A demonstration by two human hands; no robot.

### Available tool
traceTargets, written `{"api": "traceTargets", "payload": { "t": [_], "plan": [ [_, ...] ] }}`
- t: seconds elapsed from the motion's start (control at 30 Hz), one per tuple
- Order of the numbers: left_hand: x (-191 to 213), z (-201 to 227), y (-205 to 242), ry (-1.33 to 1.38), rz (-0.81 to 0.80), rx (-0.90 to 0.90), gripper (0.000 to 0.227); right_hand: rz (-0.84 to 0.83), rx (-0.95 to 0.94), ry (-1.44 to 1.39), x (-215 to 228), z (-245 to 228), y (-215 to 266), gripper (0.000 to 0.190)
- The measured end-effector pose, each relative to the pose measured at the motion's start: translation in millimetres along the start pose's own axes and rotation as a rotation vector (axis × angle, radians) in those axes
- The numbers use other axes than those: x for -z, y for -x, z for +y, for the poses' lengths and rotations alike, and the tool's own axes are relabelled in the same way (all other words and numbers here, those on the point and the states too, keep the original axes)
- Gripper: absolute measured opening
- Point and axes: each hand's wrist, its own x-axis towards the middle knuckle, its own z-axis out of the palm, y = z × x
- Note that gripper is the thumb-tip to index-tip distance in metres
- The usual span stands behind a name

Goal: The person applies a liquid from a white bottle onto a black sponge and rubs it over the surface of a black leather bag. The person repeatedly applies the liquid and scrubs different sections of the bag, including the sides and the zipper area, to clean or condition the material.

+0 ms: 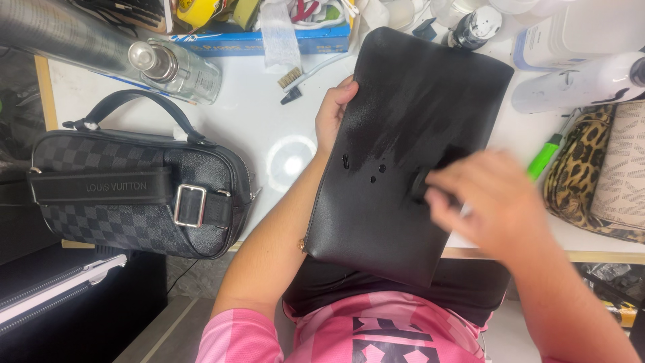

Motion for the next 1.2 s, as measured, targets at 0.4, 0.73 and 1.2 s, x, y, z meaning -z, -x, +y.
{"api": "traceTargets", "payload": {
  "t": [0.4, 0.73, 1.2],
  "plan": [
    [0, 1, -1, -0.036, -0.003, -0.014, 0.042, -0.139, 0.067, -0.193, -4, -28, 1, 0.022],
    [-7, 3, 3, -0.034, 0.028, 0.006, 0.040, 0.136, -0.108, 0.253, 22, 13, 18, 0.022],
    [-1, 1, 1, -0.033, -0.012, -0.008, 0.042, 0.232, -0.165, 0.233, 3, 26, 8, 0.015]
  ]
}}
